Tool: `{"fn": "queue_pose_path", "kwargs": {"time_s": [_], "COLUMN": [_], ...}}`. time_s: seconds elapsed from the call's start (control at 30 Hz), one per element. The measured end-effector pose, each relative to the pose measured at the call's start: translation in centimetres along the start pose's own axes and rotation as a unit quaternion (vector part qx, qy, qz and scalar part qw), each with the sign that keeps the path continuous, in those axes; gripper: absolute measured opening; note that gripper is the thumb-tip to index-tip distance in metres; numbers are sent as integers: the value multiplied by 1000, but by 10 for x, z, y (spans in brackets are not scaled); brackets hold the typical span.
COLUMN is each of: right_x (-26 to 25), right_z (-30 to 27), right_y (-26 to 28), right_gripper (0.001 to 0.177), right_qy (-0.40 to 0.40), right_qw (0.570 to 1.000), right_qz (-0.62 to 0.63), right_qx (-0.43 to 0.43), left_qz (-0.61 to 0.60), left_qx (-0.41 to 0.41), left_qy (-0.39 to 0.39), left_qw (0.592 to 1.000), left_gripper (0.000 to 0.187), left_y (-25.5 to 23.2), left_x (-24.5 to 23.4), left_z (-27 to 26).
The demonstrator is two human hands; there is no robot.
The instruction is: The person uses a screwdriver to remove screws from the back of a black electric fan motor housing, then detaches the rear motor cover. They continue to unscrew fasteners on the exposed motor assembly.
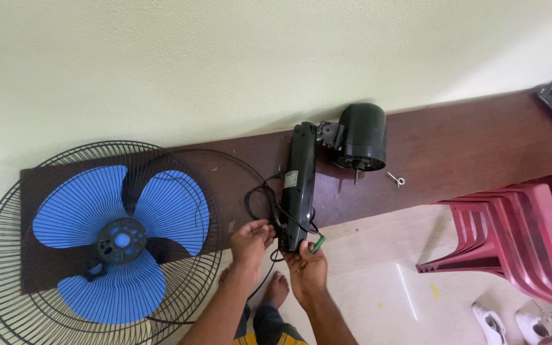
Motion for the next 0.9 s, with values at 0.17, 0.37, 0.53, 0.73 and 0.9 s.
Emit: {"fn": "queue_pose_path", "kwargs": {"time_s": [0.17, 0.37, 0.53, 0.73, 0.9], "right_x": [8, -3, -14, -13, 5], "right_z": [-14, -21, -22, -23, -24], "right_y": [8, 29, 41, 37, 32], "right_gripper": [26, 38, 45, 45, 41], "right_qy": [2, 12, 19, -41, -66], "right_qw": [999, 993, 985, 987, 995], "right_qz": [34, 101, 150, 123, 44], "right_qx": [28, 68, 86, 93, 63], "left_qz": [-17, 21, 138, 188, 224], "left_qx": [-61, -33, -6, 32, 47], "left_qy": [66, 203, 244, 221, 178], "left_qw": [996, 978, 960, 956, 957], "left_gripper": [29, 30, 34, 35, 30], "left_y": [-2, -12, -14, -14, -18], "left_x": [18, 56, 77, 88, 79], "left_z": [-9, -34, -51, -49, -30]}}
Point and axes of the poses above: each hand's wrist, its own z-axis towards the middle knuckle, its own x-axis out of the palm, y = z × x, the point moved 9 cm from there along z, towards the middle knuckle, and after that the axes turned 13 degrees about -y, right-handed, at the moved point
